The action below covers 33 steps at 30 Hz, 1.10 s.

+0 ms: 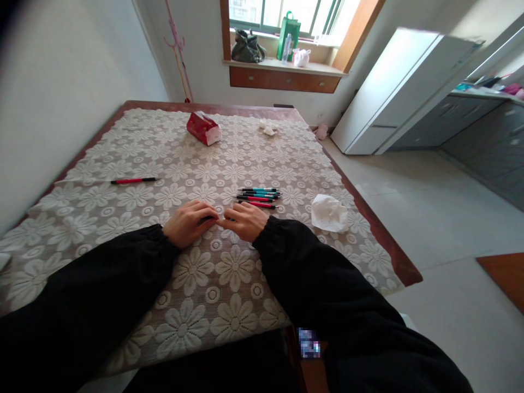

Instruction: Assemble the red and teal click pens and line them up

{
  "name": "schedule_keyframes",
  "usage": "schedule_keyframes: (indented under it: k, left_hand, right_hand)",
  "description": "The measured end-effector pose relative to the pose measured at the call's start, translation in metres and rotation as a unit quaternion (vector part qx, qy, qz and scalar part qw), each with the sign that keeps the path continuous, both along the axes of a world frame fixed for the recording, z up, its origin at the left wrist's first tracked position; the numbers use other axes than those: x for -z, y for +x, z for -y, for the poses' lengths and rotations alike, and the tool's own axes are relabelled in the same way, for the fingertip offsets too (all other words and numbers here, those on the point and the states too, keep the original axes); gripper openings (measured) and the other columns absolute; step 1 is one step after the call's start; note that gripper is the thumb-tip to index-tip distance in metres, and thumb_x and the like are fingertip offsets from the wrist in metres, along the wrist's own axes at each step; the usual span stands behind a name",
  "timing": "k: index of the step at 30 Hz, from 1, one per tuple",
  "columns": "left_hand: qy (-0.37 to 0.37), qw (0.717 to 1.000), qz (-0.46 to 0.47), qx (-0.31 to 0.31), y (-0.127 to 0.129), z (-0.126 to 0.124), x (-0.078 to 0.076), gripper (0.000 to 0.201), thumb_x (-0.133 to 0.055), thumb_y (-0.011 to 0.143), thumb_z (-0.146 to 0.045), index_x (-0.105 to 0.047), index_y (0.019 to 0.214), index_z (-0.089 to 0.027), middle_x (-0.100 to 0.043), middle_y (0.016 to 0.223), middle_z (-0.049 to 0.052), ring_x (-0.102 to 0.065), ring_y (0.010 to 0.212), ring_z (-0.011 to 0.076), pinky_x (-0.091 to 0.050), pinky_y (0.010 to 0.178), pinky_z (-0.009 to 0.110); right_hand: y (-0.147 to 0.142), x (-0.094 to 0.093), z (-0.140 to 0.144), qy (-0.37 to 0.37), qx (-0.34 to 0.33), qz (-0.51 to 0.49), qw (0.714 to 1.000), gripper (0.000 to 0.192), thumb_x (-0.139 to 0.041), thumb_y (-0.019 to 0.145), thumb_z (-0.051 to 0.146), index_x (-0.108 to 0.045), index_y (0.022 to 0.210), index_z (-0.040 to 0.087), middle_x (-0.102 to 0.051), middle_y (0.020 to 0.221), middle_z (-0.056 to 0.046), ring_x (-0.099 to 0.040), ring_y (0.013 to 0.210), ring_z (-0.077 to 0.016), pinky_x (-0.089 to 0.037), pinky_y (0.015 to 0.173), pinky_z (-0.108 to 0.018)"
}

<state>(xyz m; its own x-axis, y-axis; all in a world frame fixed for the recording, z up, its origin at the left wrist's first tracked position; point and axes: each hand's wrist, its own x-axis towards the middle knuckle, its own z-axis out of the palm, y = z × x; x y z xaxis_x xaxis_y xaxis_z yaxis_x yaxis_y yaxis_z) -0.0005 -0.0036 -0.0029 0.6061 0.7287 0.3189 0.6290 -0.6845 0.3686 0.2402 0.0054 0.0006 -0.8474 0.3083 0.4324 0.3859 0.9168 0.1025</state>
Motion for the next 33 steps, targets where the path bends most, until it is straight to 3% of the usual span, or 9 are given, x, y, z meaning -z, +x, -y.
schedule_keyframes:
  k: [4, 11, 16, 19, 24, 33]
  left_hand:
    - [0.003, 1.000, -0.005, 0.000, -0.0009, -0.0004, 0.0012, 0.021, -0.052, 0.100, -0.035, -0.069, 0.099, -0.022, -0.071, 0.106, 0.005, -0.062, 0.101, 0.0222, -0.048, 0.092, 0.039]
    - [-0.003, 1.000, -0.003, 0.006, -0.0012, -0.0008, 0.0005, 0.021, -0.052, 0.099, -0.034, -0.070, 0.101, -0.024, -0.071, 0.107, 0.005, -0.062, 0.102, 0.0223, -0.048, 0.092, 0.039]
    - [-0.001, 1.000, 0.010, 0.017, -0.0011, 0.0002, -0.0012, 0.020, -0.052, 0.099, -0.032, -0.070, 0.103, -0.024, -0.070, 0.110, 0.006, -0.062, 0.103, 0.0220, -0.048, 0.093, 0.039]
    - [0.003, 0.999, 0.018, 0.043, -0.0008, 0.0021, -0.0041, 0.018, -0.054, 0.097, -0.027, -0.069, 0.106, -0.023, -0.069, 0.115, 0.006, -0.061, 0.106, 0.0223, -0.047, 0.097, 0.040]
    - [0.007, 0.997, 0.031, 0.065, -0.0005, 0.0045, -0.0083, 0.022, -0.060, 0.089, -0.026, -0.068, 0.109, -0.023, -0.068, 0.119, 0.007, -0.059, 0.112, 0.0246, -0.046, 0.102, 0.044]
    - [0.024, 0.996, 0.036, 0.075, -0.0022, 0.0026, -0.0034, 0.019, -0.059, 0.095, -0.037, -0.071, 0.102, -0.023, -0.069, 0.116, 0.007, -0.058, 0.113, 0.0249, -0.046, 0.101, 0.043]
  right_hand:
    - [-0.0018, -0.0031, 0.0046, -0.017, 0.012, 0.039, 0.999, 0.022, -0.051, 0.100, 0.023, -0.064, 0.118, 0.020, -0.064, 0.096, -0.007, -0.050, 0.084, -0.0206, -0.033, 0.070, -0.036]
    - [-0.0030, -0.0028, 0.0044, -0.015, -0.009, 0.049, 0.999, 0.019, -0.050, 0.097, 0.010, -0.063, 0.109, 0.018, -0.065, 0.093, -0.006, -0.050, 0.086, -0.0202, -0.033, 0.073, -0.035]
    - [-0.0031, -0.0016, 0.0024, 0.033, -0.024, 0.013, 0.999, 0.022, -0.049, 0.100, 0.011, -0.067, 0.100, 0.024, -0.068, 0.097, -0.002, -0.053, 0.097, -0.0195, -0.036, 0.093, -0.041]
    - [-0.0044, -0.0034, 0.0031, 0.063, -0.037, 0.002, 0.997, 0.021, -0.050, 0.103, 0.015, -0.068, 0.096, 0.024, -0.069, 0.101, -0.001, -0.054, 0.100, -0.0190, -0.039, 0.095, -0.039]
    - [-0.0055, -0.0046, 0.0041, 0.053, -0.068, -0.011, 0.996, 0.018, -0.051, 0.102, 0.016, -0.069, 0.102, 0.020, -0.069, 0.110, -0.006, -0.056, 0.108, -0.0192, -0.046, 0.092, -0.037]
    - [-0.0078, -0.0102, 0.0090, 0.042, -0.117, -0.070, 0.990, 0.020, -0.053, 0.101, 0.014, -0.065, 0.116, 0.016, -0.069, 0.111, -0.009, -0.058, 0.120, -0.0211, -0.054, 0.097, -0.037]
